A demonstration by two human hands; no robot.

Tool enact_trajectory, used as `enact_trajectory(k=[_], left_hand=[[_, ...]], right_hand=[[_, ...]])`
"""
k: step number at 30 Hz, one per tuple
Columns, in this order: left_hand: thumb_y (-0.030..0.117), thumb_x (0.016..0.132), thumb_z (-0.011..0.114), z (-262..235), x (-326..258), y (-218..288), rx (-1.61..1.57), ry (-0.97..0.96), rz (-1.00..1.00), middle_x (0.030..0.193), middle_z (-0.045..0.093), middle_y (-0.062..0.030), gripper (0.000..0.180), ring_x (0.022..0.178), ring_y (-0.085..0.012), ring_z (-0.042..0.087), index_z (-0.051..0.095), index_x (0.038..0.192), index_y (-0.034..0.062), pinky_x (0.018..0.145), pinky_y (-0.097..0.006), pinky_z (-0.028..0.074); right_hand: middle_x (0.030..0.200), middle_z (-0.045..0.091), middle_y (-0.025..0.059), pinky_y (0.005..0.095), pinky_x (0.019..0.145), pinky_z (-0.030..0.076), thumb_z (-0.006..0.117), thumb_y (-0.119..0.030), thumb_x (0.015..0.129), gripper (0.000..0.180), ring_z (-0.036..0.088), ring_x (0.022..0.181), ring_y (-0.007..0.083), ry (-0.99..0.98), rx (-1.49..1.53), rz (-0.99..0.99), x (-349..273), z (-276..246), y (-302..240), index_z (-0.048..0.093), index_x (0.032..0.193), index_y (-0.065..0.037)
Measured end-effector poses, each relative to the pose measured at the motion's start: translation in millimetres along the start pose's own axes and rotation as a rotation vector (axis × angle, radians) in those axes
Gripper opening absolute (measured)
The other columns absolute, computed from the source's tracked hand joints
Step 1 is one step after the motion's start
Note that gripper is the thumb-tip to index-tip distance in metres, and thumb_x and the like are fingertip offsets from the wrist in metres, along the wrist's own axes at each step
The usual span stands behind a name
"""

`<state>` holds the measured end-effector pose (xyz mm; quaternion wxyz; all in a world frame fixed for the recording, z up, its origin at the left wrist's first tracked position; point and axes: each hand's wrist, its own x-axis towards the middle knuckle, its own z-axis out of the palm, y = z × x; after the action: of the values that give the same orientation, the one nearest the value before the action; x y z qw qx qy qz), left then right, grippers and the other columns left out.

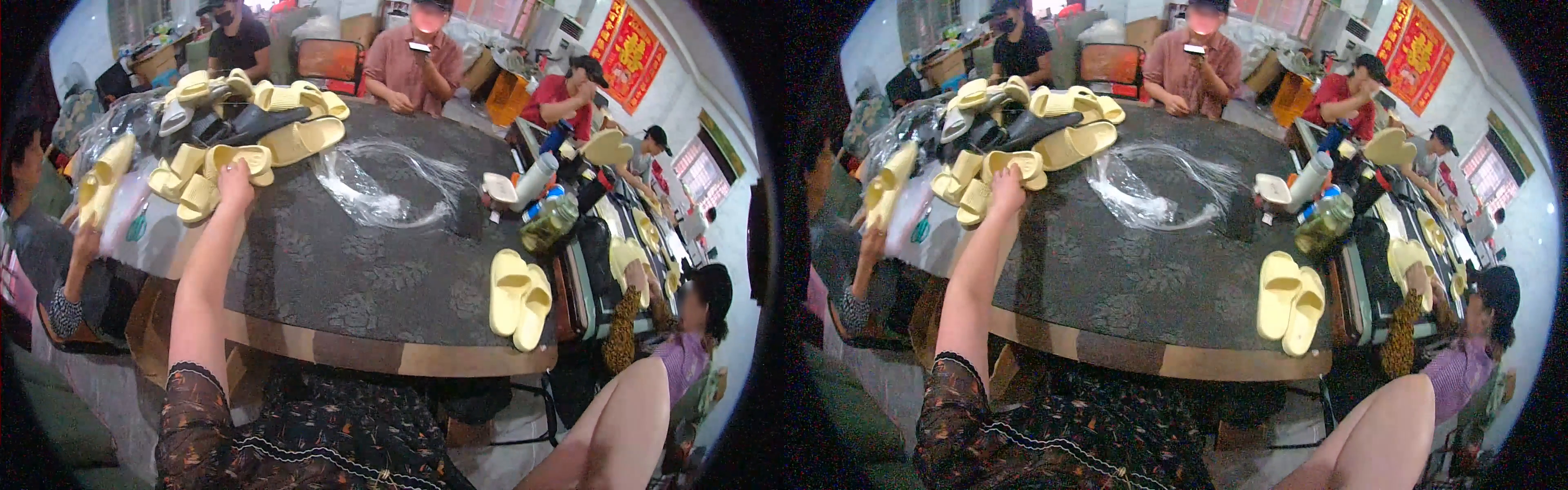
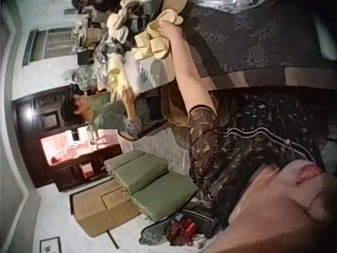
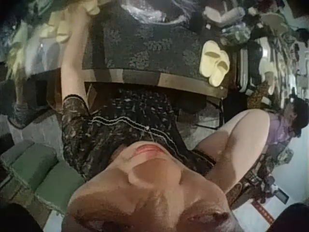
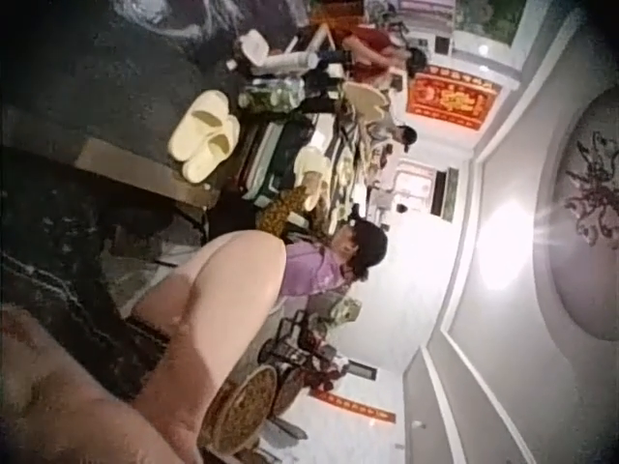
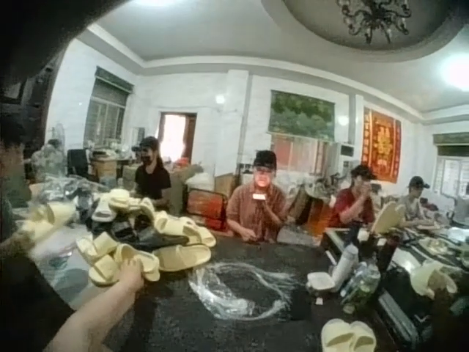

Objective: Inspecting and processing foam slippers at a manufacturing workstation.

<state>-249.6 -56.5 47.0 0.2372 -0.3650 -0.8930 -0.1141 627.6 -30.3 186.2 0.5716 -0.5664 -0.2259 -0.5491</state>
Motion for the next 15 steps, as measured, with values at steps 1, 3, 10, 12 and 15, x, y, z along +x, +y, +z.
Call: enact_trajectory(k=[1, 3, 10, 12, 15], left_hand=[[0.003, 0.073, 0.06, 1, -2, -9, 0.025, 0.01, 0.001, 0.115, 0.056, -0.0179, 0.047, 0.107, -0.0367, 0.051, 0.049, 0.12, 0.0023, 0.089, -0.045, 0.045], [0.003, 0.074, 0.06, -10, -4, -17, 0.084, -0.022, -0.067, 0.116, 0.056, -0.0174, 0.046, 0.109, -0.0355, 0.052, 0.051, 0.119, 0.0026, 0.089, -0.044, 0.046], [0.015, 0.077, 0.063, -4, 13, 4, -0.105, 0.052, -0.009, 0.116, 0.056, -0.0178, 0.046, 0.113, -0.0372, 0.048, 0.053, 0.121, 0.0046, 0.097, -0.045, 0.04], [0.016, 0.078, 0.064, -24, 11, -18, -0.096, 0.065, -0.064, 0.119, 0.055, -0.0174, 0.048, 0.116, -0.0371, 0.047, 0.052, 0.122, 0.0045, 0.099, -0.046, 0.039], [0.021, 0.078, 0.066, -10, 11, -46, -0.039, 0.176, -0.166, 0.125, 0.052, -0.0188, 0.056, 0.12, -0.0376, 0.044, 0.048, 0.128, 0.0052, 0.101, -0.046, 0.038]], right_hand=[[0.139, 0.044, 0.0125, 0.0464, 0.102, 0.034, 0.043, -0.024, 0.094, 0.038, 0.042, 0.127, 0.0279, 0.016, -0.005, 0.009, -1, -2, -3, 0.052, 0.127, -0.007], [0.14, 0.044, 0.0123, 0.0462, 0.102, 0.033, 0.044, -0.025, 0.094, 0.038, 0.042, 0.127, 0.0278, 0.047, -0.018, 0.014, 2, -15, -4, 0.052, 0.127, -0.008], [0.141, 0.043, 0.0117, 0.0454, 0.102, 0.032, 0.044, -0.029, 0.094, 0.039, 0.041, 0.128, 0.0275, 0.108, 0.06, 0.121, -13, -26, -129, 0.051, 0.128, -0.009], [0.141, 0.042, 0.0115, 0.0452, 0.102, 0.032, 0.044, -0.03, 0.094, 0.04, 0.041, 0.128, 0.0275, 0.147, 0.043, 0.123, -12, -35, -130, 0.051, 0.128, -0.01], [0.141, 0.042, 0.0113, 0.0449, 0.102, 0.032, 0.044, -0.032, 0.094, 0.04, 0.041, 0.128, 0.0274, 0.182, 0.012, 0.145, -11, -56, -116, 0.051, 0.128, -0.011]])
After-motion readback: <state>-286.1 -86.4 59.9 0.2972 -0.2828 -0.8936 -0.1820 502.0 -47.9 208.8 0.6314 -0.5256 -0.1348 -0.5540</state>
